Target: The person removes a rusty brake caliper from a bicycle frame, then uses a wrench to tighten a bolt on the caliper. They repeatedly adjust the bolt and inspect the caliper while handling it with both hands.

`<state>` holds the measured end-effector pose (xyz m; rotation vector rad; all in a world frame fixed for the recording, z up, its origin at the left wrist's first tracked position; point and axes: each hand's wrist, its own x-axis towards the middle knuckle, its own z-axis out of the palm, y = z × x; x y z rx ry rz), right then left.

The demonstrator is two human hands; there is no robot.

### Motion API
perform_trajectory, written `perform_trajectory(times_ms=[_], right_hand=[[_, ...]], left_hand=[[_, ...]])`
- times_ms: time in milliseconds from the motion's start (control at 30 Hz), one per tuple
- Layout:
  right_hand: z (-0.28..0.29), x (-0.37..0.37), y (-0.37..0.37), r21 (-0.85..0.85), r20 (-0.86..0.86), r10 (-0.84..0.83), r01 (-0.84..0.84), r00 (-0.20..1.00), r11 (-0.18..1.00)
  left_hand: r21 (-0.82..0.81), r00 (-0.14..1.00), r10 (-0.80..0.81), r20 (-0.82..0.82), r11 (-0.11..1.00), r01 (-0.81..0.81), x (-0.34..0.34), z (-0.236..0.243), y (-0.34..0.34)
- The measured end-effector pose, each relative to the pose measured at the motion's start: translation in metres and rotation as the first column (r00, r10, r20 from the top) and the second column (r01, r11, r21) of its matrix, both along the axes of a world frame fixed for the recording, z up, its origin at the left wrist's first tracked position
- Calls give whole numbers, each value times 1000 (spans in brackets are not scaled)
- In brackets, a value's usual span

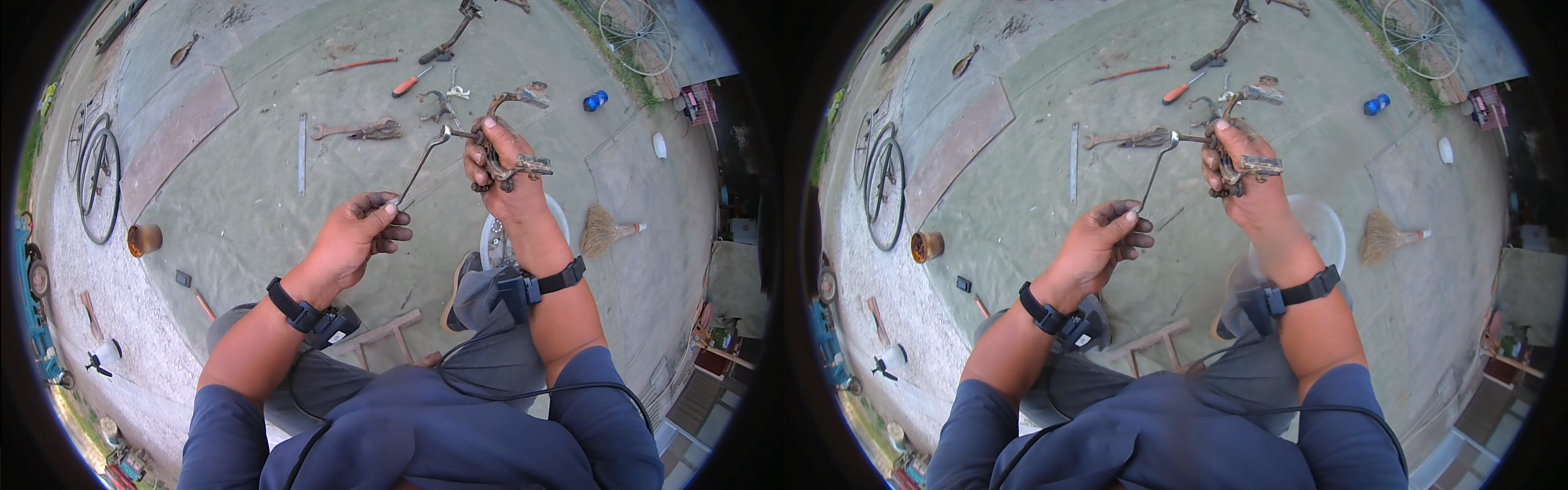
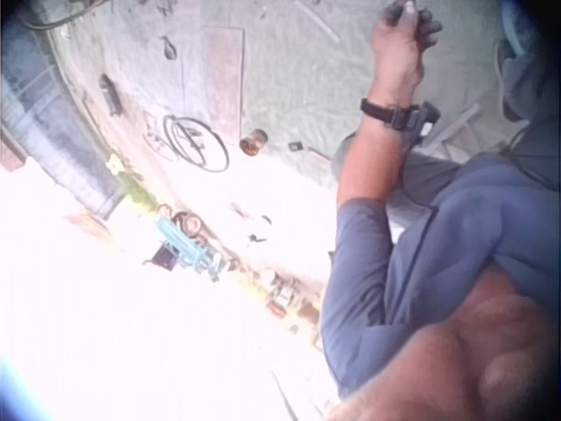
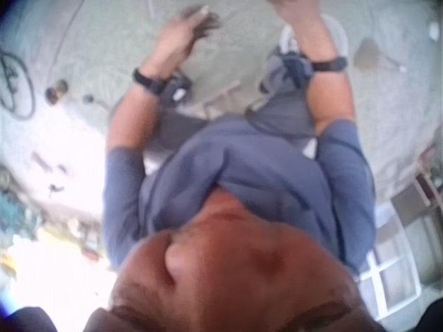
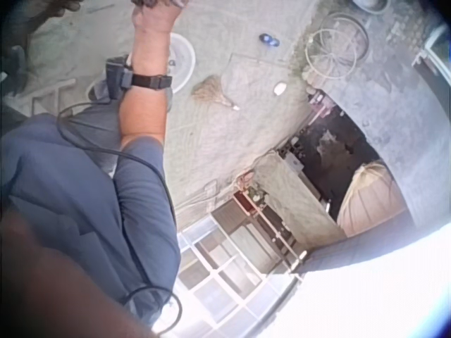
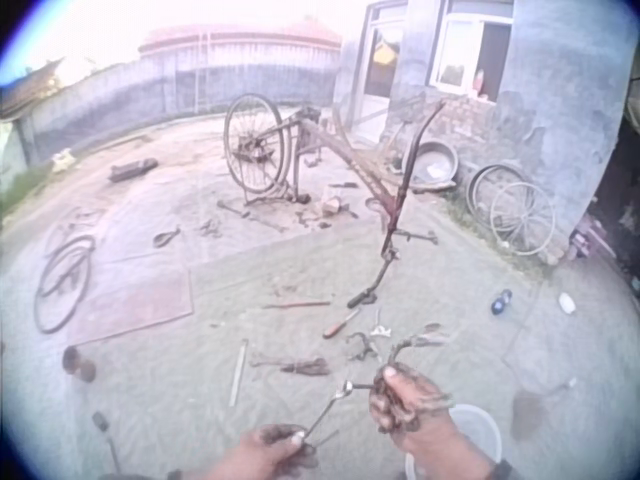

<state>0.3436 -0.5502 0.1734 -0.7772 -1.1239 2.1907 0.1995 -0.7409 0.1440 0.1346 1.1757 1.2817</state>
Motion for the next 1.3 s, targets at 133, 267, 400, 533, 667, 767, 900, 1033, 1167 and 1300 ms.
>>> perform_trajectory(times_ms=[133, 267, 400, 533, 667, 767, 900, 1033, 1167, 1300], right_hand=[[9, 4, -3, -91, 36, 203, -199, 979, 976], [16, 9, -3, -73, 184, 475, -470, 860, 880], [6, 6, -15, 18, 411, 401, -447, 819, 894], [-9, 2, -13, 187, 444, 112, -214, 889, 959], [-18, -2, -3, 216, 309, -94, 26, 947, 976], [-19, 0, 4, 96, 161, -141, 127, 977, 987], [-14, 5, 9, -154, -21, -50, 46, 999, 987], [-7, 8, 5, -254, -114, 184, -208, 976, 945], [3, 10, 3, -264, -67, 357, -361, 932, 894], [9, 11, 0, -153, 165, 499, -478, 851, 865]], left_hand=[[4, 990, 128, -59, 992, -128, -23, -8, 8], [117, 952, 260, -163, 963, -243, -50, 4, 16], [380, 897, 330, -296, 902, -207, -55, 28, 16], [545, 902, 356, -244, 820, -176, -35, 44, 8], [460, 892, 245, -381, 887, -47, -12, 46, 0], [362, 934, 180, -310, 930, -59, 2, 39, -5], [72, 992, 6, -123, 997, 3, 2, 21, -4], [-17, 996, 86, -39, 996, -87, -8, 2, 2], [39, 962, 270, -34, 962, -269, -30, -1, 6], [189, 931, 348, -110, 927, -324, -51, 14, 10]])
